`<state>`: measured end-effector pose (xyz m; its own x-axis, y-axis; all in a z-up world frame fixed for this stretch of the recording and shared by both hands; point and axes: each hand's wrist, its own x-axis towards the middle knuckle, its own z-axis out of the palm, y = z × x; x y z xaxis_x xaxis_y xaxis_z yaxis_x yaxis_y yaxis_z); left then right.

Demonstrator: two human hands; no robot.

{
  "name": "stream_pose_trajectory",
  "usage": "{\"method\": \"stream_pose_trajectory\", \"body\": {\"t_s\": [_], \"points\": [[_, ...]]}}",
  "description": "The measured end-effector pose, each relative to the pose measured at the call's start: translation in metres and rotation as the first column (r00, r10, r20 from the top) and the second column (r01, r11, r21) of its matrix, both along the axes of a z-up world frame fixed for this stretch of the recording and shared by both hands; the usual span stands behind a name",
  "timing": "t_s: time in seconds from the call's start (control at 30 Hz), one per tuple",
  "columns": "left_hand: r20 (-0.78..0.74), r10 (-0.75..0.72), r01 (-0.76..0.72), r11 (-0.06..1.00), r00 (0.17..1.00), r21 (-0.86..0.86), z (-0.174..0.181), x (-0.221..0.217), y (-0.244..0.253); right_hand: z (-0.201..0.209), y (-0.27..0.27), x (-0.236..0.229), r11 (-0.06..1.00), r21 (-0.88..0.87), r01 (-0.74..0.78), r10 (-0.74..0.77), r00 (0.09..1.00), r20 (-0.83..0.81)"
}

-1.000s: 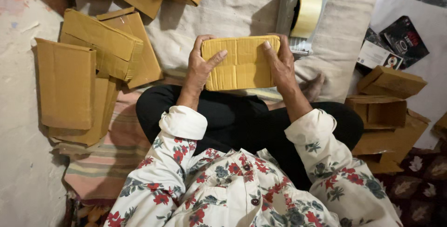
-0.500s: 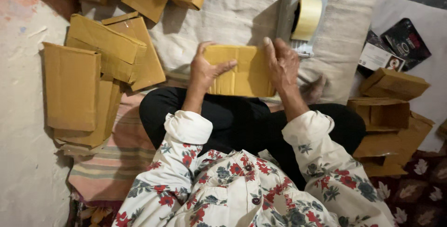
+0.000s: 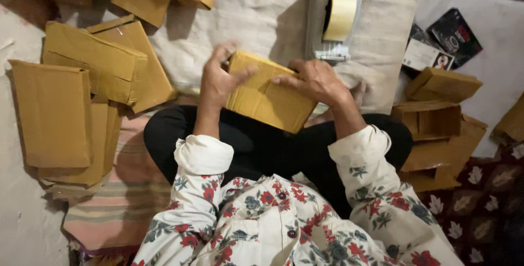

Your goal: The person sits on the floor and packs smartwatches into small cardboard boxes. They open the watch boxes, place the watches and accessories into the shipping boxes, close the flaps, and seal them with packing tape using a tape dispenser.

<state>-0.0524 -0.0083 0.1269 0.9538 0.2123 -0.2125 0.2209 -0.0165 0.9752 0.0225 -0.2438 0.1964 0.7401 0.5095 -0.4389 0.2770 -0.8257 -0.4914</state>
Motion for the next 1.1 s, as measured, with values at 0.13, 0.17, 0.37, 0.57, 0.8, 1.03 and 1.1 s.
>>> {"method": "stream_pose_trajectory", "body": {"t_s": [0.13, 0.17, 0.37, 0.57, 0.8, 1.03, 1.1], "points": [[0.177, 0.268, -0.289, 0.951, 0.947, 0.108, 0.004, 0.005, -0.008, -0.009, 0.007, 0.001, 0.915, 0.257, 0.311, -0.305, 0.950, -0.065], [0.218, 0.260, -0.266, 0.964, 0.941, -0.004, 0.003, 0.002, -0.014, -0.014, 0.012, -0.003, 0.844, 0.331, 0.422, -0.402, 0.906, -0.133], [0.102, 0.286, -0.239, 0.913, 0.953, -0.330, -0.012, -0.003, -0.026, -0.022, 0.026, -0.012, 0.803, 0.486, 0.344, -0.278, 0.939, -0.205], [0.162, 0.241, -0.120, 0.836, 0.957, -0.535, -0.039, 0.000, -0.011, -0.019, 0.010, -0.015, 0.628, 0.445, 0.638, -0.324, 0.734, -0.596], [-0.319, 0.156, -0.063, 0.957, 0.935, 0.284, -0.075, 0.001, -0.050, -0.013, -0.023, 0.005, 0.134, 0.607, 0.784, -0.397, 0.603, -0.692], [-0.341, 0.048, 0.275, 0.494, 0.939, 0.825, -0.104, 0.001, -0.067, 0.000, -0.099, 0.018, 0.129, 0.670, 0.731, -0.375, 0.661, -0.650], [-0.335, 0.068, 0.286, 0.384, 0.940, 0.878, -0.107, 0.003, -0.069, 0.002, -0.132, 0.028, 0.120, 0.639, 0.759, -0.391, 0.628, -0.673]]}}
